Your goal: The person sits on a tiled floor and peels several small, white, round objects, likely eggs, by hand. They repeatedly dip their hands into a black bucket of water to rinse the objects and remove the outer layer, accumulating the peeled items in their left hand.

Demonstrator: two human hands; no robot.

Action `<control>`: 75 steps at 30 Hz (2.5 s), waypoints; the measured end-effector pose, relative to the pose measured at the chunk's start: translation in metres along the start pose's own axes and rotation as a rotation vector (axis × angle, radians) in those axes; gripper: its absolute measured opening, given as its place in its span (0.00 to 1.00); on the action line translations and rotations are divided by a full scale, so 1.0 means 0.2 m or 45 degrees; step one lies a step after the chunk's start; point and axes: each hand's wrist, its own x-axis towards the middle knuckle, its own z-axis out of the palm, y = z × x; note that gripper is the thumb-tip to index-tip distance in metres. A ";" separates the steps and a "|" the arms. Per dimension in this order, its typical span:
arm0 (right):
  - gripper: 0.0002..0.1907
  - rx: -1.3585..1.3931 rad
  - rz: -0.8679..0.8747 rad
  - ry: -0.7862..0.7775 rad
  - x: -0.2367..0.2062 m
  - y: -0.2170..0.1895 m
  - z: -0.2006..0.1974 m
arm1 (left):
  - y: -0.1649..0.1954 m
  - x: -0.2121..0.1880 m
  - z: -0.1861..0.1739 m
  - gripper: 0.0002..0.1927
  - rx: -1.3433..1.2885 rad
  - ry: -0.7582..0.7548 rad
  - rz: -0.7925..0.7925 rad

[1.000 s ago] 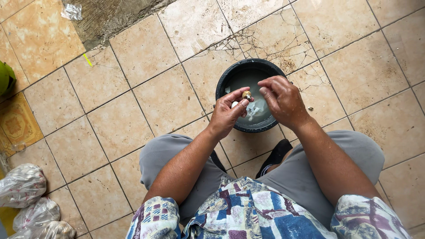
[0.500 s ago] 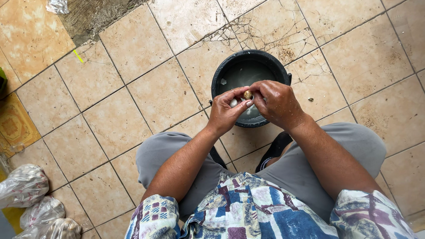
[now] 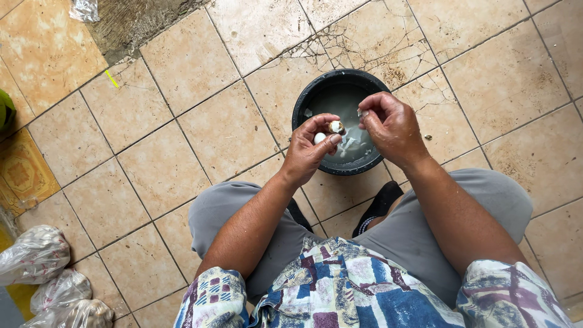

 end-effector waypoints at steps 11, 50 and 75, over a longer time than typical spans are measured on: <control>0.05 -0.559 -0.415 -0.111 -0.05 -0.13 0.05 | 0.03 -0.01 0.05 0.13 0.842 0.139 0.418; 0.05 -0.398 -0.201 -0.016 -0.06 -0.07 0.07 | -0.02 -0.01 0.07 0.15 0.708 0.135 0.467; 0.06 -0.453 -0.298 -0.098 -0.03 -0.06 0.06 | -0.05 0.01 0.00 0.15 0.460 0.098 0.169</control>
